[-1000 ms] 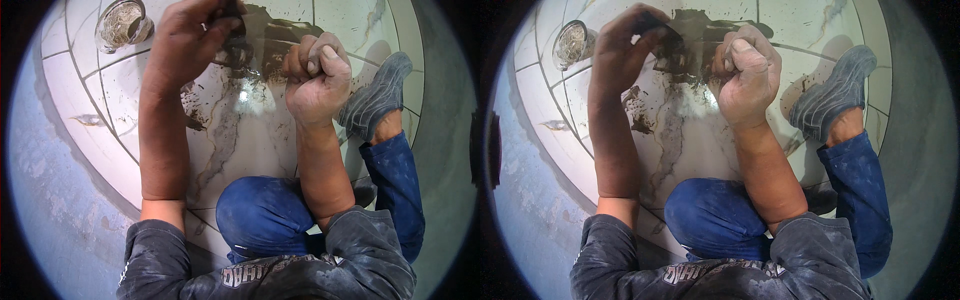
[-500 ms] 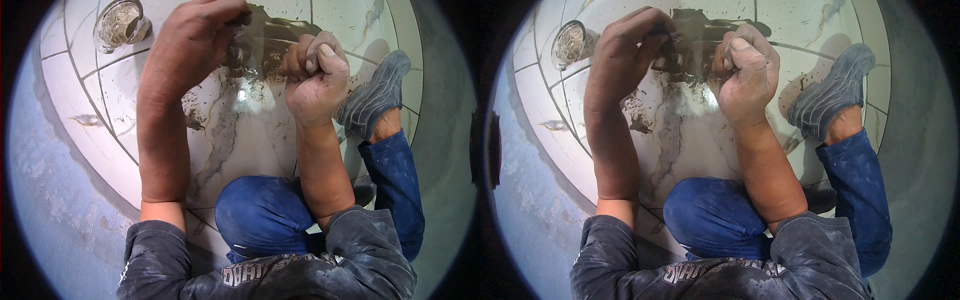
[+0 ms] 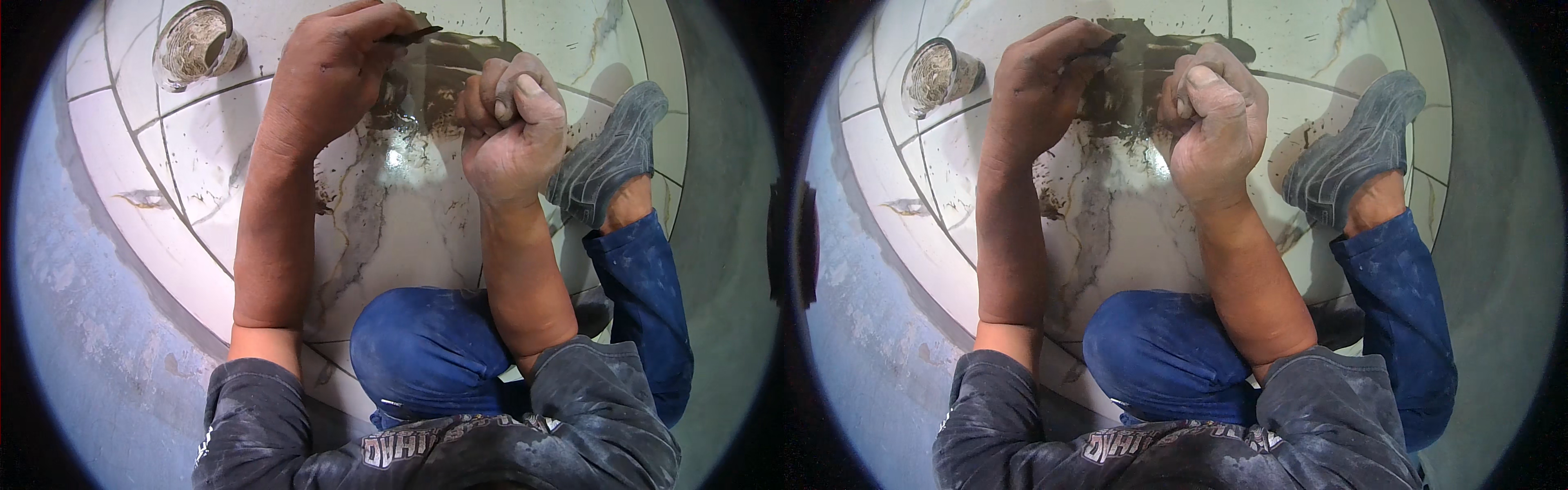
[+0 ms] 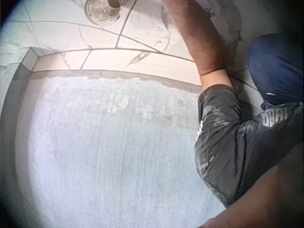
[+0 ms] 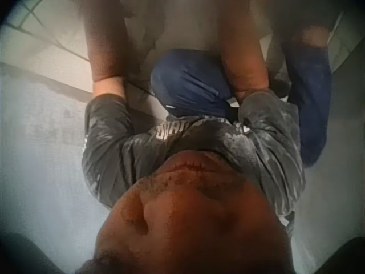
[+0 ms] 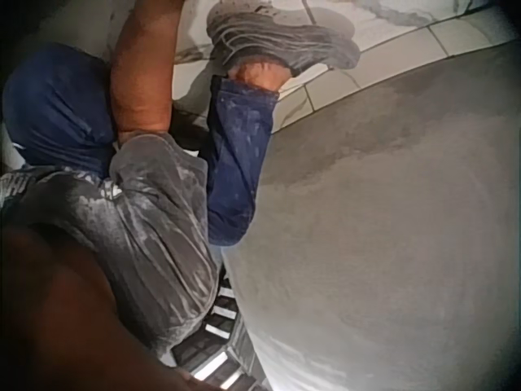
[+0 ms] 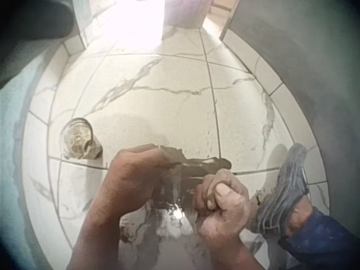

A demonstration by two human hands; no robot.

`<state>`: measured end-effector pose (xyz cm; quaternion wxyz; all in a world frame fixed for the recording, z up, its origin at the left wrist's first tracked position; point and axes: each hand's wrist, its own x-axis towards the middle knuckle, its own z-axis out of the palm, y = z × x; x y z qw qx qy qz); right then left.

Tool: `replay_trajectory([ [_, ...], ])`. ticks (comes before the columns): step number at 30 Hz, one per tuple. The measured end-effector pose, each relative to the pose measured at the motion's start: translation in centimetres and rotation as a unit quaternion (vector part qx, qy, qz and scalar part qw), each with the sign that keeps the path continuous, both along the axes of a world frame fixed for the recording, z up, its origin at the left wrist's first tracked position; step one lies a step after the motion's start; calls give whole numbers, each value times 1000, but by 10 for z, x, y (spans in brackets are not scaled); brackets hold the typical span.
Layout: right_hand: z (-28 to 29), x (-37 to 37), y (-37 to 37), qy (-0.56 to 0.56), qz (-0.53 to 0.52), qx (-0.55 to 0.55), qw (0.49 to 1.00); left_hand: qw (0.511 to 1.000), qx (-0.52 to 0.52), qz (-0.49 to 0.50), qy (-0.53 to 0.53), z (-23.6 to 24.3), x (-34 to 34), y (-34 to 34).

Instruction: Apply adhesive or grout to fill gaps between floor tiles using a small putty knife.

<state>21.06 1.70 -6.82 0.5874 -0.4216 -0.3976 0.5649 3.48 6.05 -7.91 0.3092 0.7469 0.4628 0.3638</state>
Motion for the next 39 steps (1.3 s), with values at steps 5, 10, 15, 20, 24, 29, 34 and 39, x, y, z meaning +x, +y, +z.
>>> replay_trajectory([
  [5,0,1,-1,4,2,5,1000,998,-3,13,-63,-4,-5,0],
  [10,0,4,-2,-11,1,2,1000,997,-17,17,-68,4,-11,-3],
  [15,-2,0,-2,-13,-8,8,1000,988,16,50,-143,23,-7,2],
  [20,-25,-7,1,-269,-77,89,956,985,-20,97,-144,34,-9,-3],
  [24,-6,-17,-9,-112,-40,144,982,985,-8,78,-154,14,-31,1],
  [29,-26,-8,-4,-257,-35,93,961,988,-79,65,-118,6,-23,-3],
  [34,-18,-9,-3,-293,-46,145,944,996,4,73,-58,-2,-20,5],
  [39,-25,-14,-1,-305,-24,87,948,994,43,70,-71,-11,-19,8],
])
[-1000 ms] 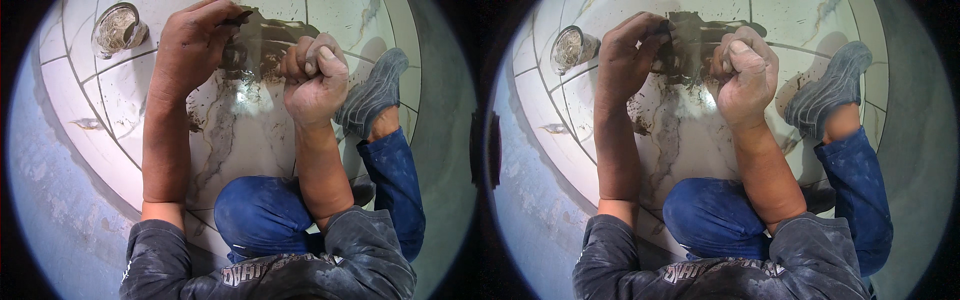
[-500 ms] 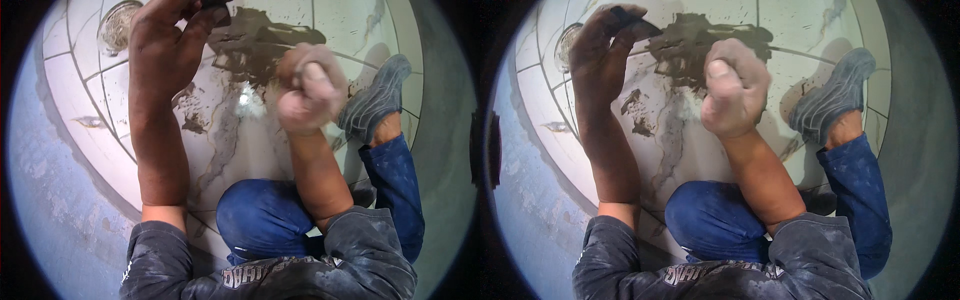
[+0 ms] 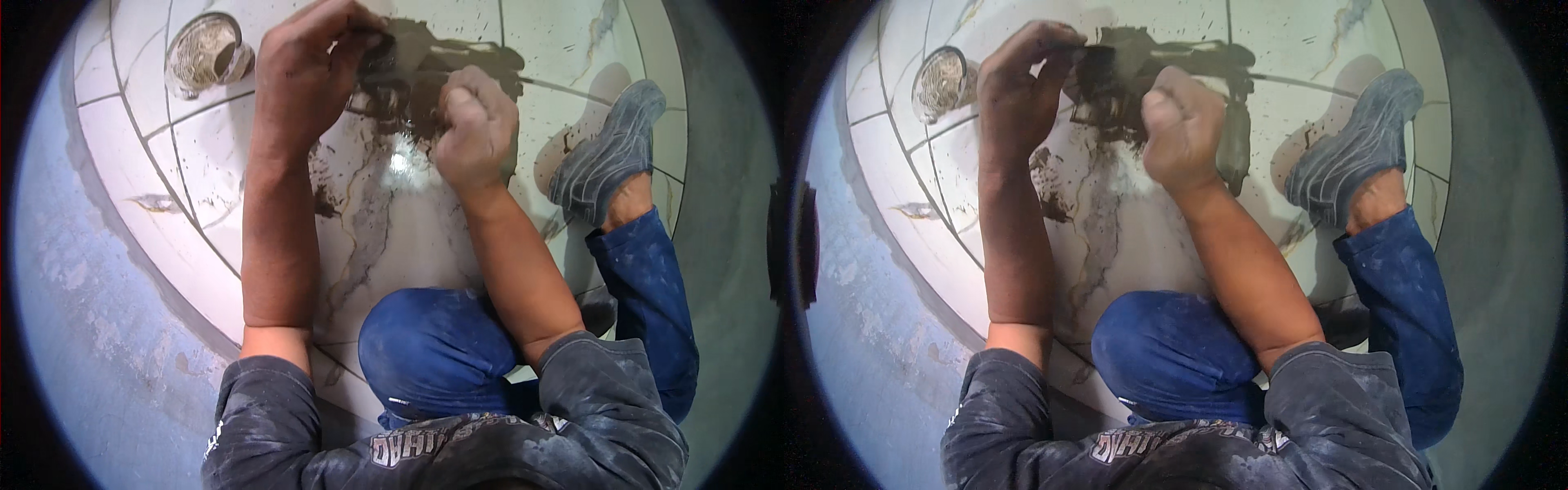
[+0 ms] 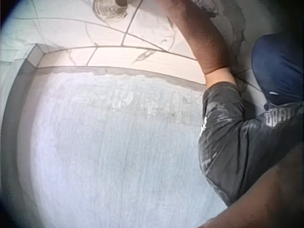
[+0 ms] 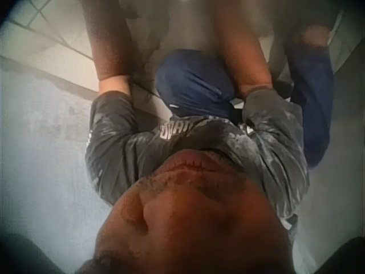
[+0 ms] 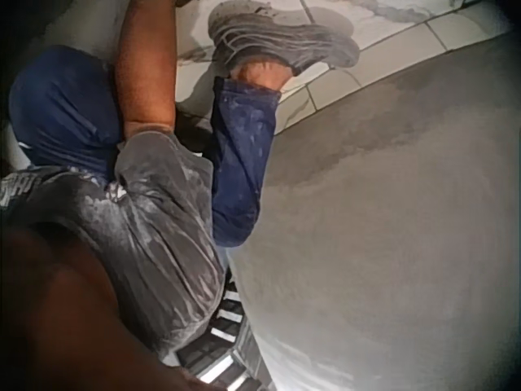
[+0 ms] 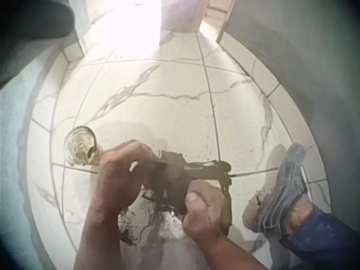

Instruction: Apply adhesive or grout to fill gaps between floor tiles using a small putty knife.

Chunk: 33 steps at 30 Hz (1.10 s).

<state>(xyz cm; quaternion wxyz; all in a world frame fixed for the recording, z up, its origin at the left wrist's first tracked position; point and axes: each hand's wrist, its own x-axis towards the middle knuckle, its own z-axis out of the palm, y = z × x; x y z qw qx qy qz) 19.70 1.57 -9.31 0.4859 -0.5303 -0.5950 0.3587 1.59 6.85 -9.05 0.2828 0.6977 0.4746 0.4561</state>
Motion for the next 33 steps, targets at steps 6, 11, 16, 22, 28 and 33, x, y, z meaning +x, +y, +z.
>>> replay_trajectory([
  [6,-4,6,1,-9,-6,46,999,998,-36,-30,33,5,-1,-3],
  [11,-5,0,5,19,-14,67,997,999,-24,-43,1,12,-1,-5],
  [16,6,-2,-5,35,-43,42,998,998,-44,-49,-14,14,0,-6],
  [22,-8,1,-4,44,-6,42,998,998,-46,-44,-5,12,-2,-2],
  [28,-2,4,2,-2,-26,53,998,999,-18,-32,8,12,-5,-2],
  [33,-5,-1,4,24,-30,57,998,1000,-18,-23,1,12,-2,-4],
])
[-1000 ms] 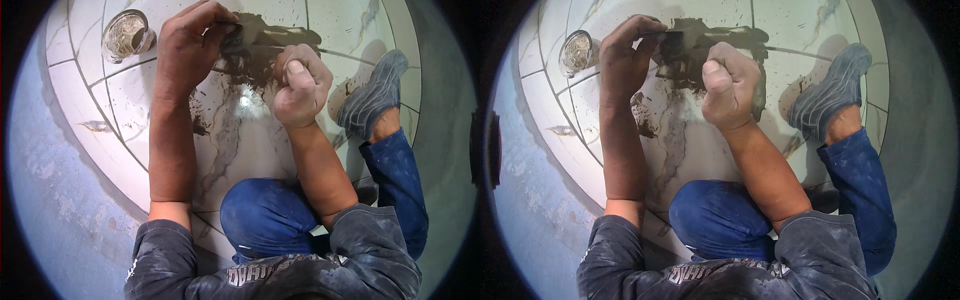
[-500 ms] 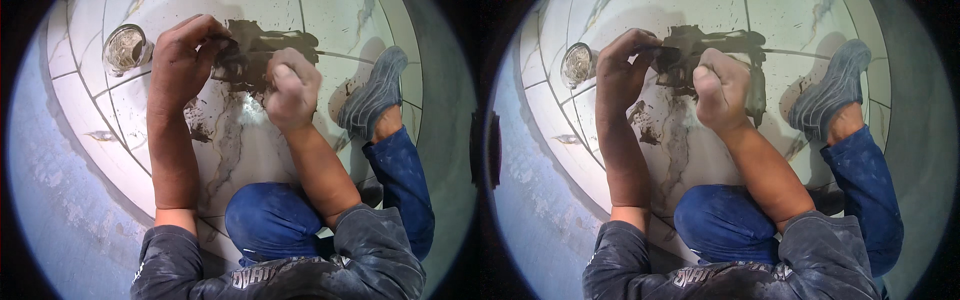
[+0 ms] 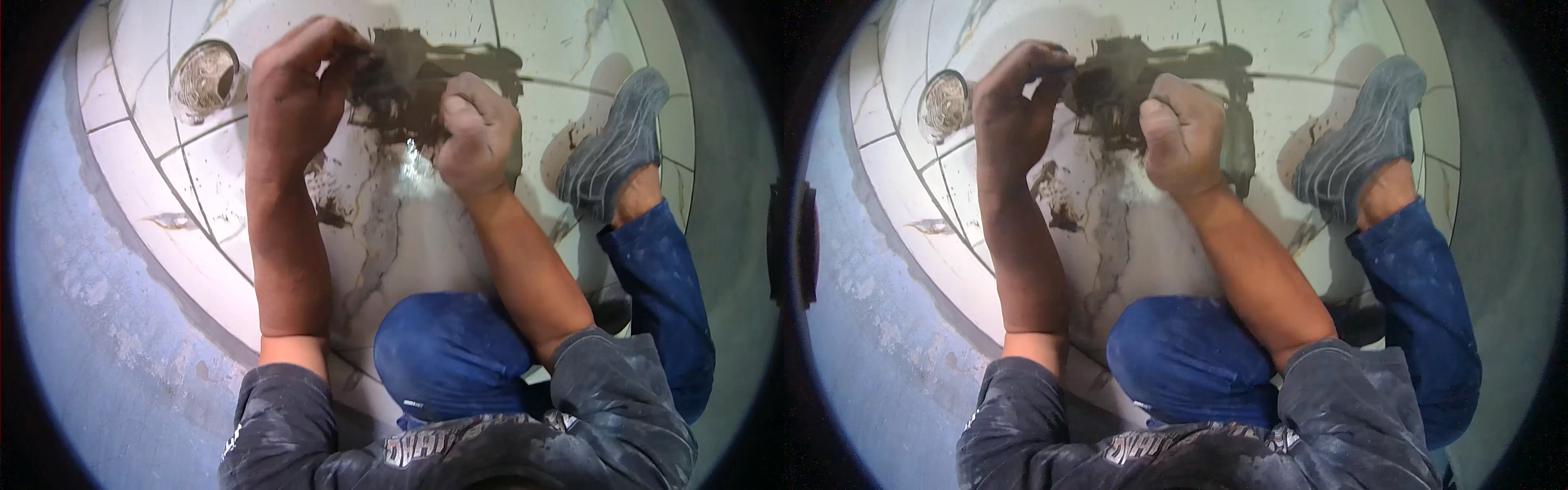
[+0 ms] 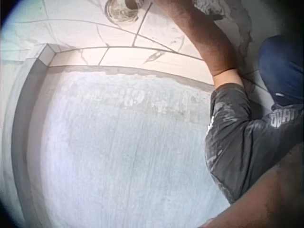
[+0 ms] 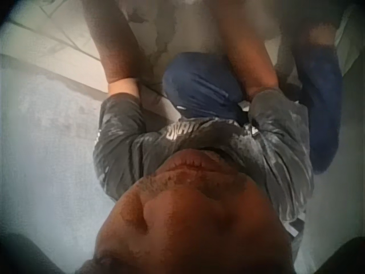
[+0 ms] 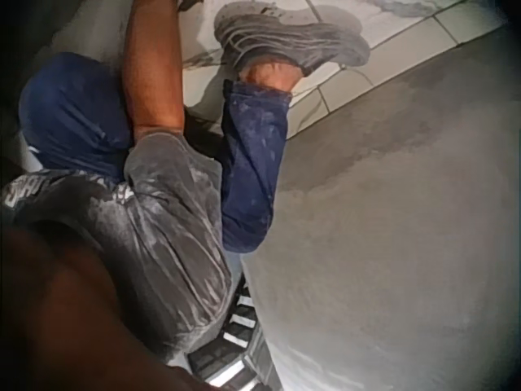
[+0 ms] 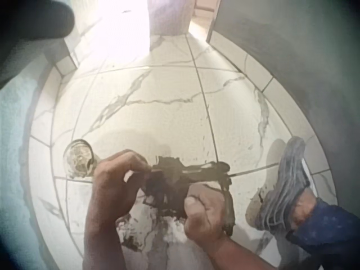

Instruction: Apply adhesive or grout to fill gaps between floor tiles using a small putty knife.

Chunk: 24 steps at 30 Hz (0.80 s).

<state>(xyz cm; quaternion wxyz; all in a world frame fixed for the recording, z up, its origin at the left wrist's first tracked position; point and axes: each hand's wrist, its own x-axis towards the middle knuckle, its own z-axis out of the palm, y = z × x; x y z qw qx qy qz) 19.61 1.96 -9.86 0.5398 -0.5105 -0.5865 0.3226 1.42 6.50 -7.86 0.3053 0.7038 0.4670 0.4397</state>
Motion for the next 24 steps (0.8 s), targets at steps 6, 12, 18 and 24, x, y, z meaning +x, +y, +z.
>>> replay_trajectory([
  [6,1,-2,-13,37,8,-23,999,1000,-1,-13,7,7,1,2],
  [12,18,4,-17,108,20,-5,994,996,-65,-53,2,6,-7,-2],
  [18,23,4,-11,18,34,4,999,997,-60,-44,27,7,-15,-3],
  [24,25,3,-12,114,64,29,991,999,-18,-36,-9,11,-13,-4],
])
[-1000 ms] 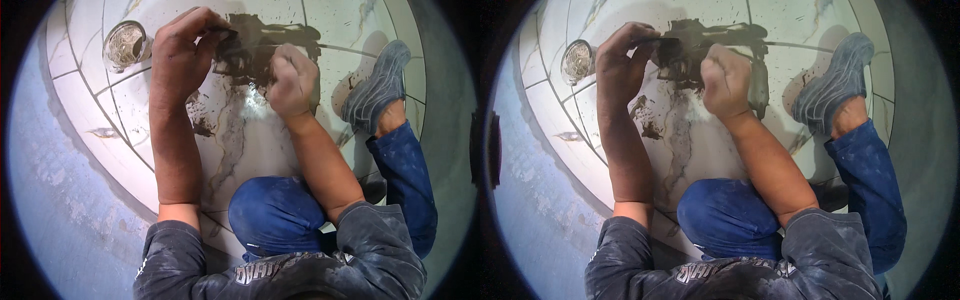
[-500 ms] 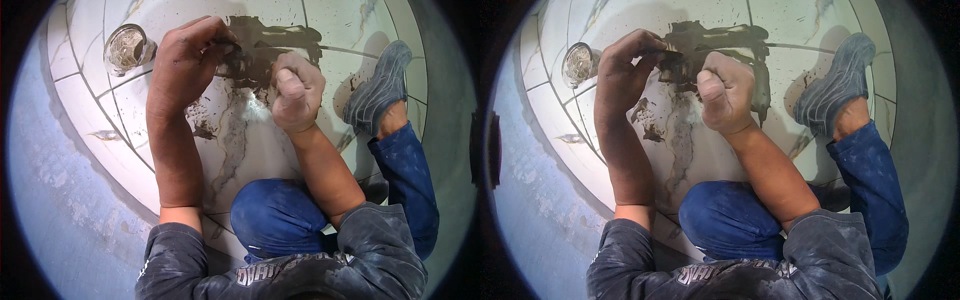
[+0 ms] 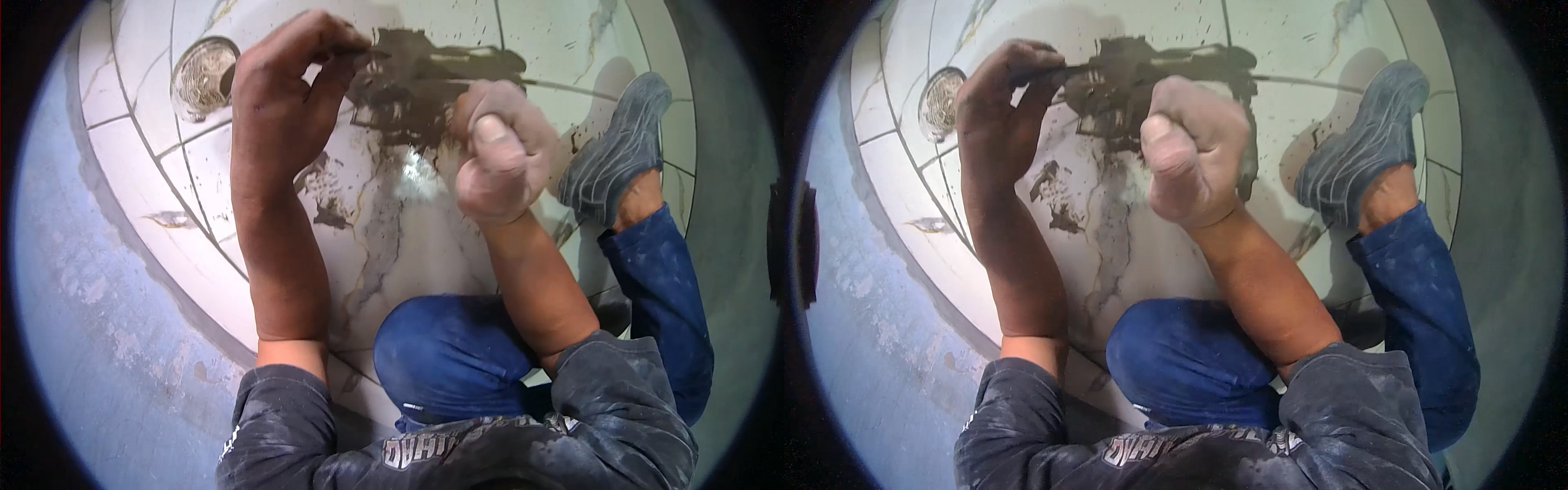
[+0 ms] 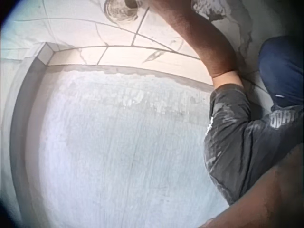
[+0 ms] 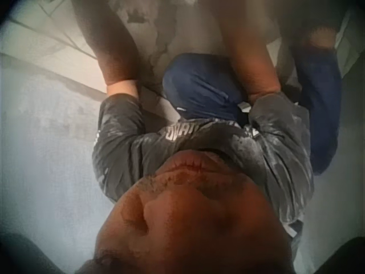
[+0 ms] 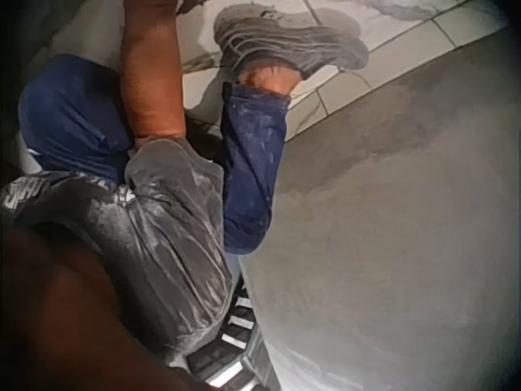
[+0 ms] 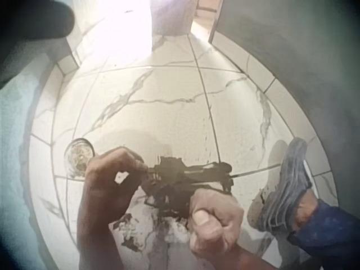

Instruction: Apply adhesive or grout to fill gaps between floor tiles using a small putty knife.

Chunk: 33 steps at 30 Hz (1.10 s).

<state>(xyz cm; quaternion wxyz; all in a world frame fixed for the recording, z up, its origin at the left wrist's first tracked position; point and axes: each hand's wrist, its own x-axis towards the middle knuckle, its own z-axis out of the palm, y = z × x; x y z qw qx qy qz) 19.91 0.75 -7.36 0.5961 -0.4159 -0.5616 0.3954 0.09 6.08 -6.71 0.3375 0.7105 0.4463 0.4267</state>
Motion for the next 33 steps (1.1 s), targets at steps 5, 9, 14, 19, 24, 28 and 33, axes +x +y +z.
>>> replay_trajectory([
  [5,-18,-2,3,-69,-39,-55,995,999,2,8,39,8,4,2],
  [9,-21,-1,9,-110,-37,-55,992,999,-15,-20,46,15,-1,-1],
  [14,-23,-5,3,-103,-33,-37,993,995,-41,-24,82,20,-1,-1],
  [19,-21,-3,-1,-76,-37,-61,995,998,-27,-8,62,11,7,-2],
  [24,-26,1,0,-69,-22,-107,992,994,-21,-32,105,5,16,0],
  [28,-28,5,0,-63,-30,-113,991,996,-4,-21,87,-1,22,0],
  [33,-23,4,4,-26,-32,-90,995,996,-4,-39,84,-4,32,-1],
])
